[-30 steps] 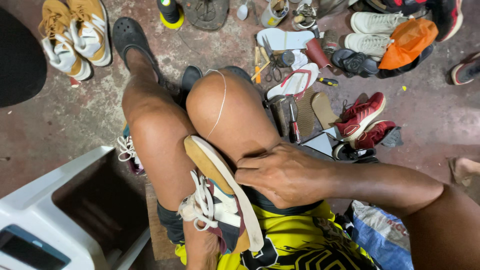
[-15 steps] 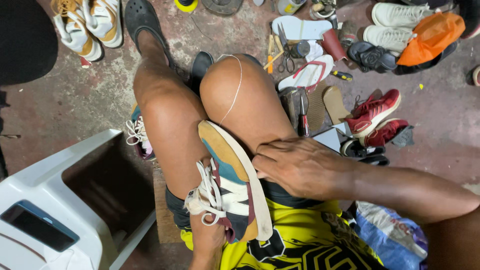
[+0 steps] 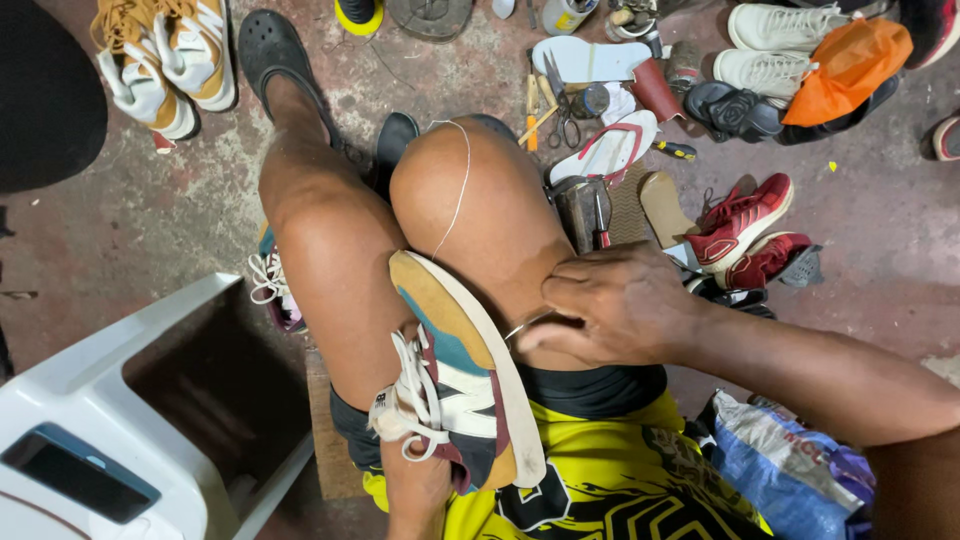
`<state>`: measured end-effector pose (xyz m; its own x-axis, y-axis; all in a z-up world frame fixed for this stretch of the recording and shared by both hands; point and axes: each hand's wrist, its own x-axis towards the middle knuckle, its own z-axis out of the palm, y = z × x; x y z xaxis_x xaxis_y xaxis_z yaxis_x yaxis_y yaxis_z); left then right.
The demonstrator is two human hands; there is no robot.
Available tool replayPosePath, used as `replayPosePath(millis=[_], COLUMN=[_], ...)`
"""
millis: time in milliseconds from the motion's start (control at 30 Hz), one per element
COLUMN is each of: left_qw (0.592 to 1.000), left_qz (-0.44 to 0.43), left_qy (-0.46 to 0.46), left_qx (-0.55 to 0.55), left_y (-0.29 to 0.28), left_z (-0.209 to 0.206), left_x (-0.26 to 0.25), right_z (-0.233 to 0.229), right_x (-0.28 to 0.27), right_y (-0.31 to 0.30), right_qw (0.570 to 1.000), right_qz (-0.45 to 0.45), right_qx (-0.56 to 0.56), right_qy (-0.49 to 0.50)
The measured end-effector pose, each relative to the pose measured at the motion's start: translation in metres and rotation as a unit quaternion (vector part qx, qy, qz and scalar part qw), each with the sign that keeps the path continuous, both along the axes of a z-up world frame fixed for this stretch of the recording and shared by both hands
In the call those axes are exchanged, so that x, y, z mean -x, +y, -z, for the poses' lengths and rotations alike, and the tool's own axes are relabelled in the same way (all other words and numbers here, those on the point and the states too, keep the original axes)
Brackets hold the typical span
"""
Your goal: The person is repairing a sneaker by hand-sewing the sole to the upper. They use a needle and white thread, repeatedly piercing the shoe's edge and pulling the thread tight to secure the bond. The task is performed while sitting with the shoe resting on their lap.
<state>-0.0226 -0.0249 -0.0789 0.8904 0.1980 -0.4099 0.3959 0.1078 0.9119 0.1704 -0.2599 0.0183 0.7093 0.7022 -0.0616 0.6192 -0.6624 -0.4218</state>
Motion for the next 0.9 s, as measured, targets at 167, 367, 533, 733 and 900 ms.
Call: replayPosePath(millis=[167,367,533,733,900], left_qw=[0.988,0.988,0.888,0.809,0.825], left_qz=[-0.021,-0.127,0.060,0.202,0.239], left_qy=[0.073,-0.025,-0.190,-0.252,-0.241], left_qx=[0.135,-0.089,-0.415,-0.491,-0.452], left_y=[0.017,0.039,0.024,-0.049,-0.047], left_z=[-0.003,-0.048,-0.105,-0.141,-0.139], left_x=[0.018,0.013,-0.037,-0.114,-0.124], right_z=[-0.005,-0.006,-0.005,-0.007,-0.003], right_x=[-0.007,0.004,0.010,0.014,0.013], right_y=[-0.019,-0.025,-0.022,-0.023,-0.026], right_qw=[0.998,0.996,0.995,0.992,0.990], right_qz=[0.032,0.060,0.059,0.065,0.046], right_qx=[0.023,-0.013,-0.044,-0.061,-0.072], right_qy=[0.044,0.062,0.074,0.089,0.110])
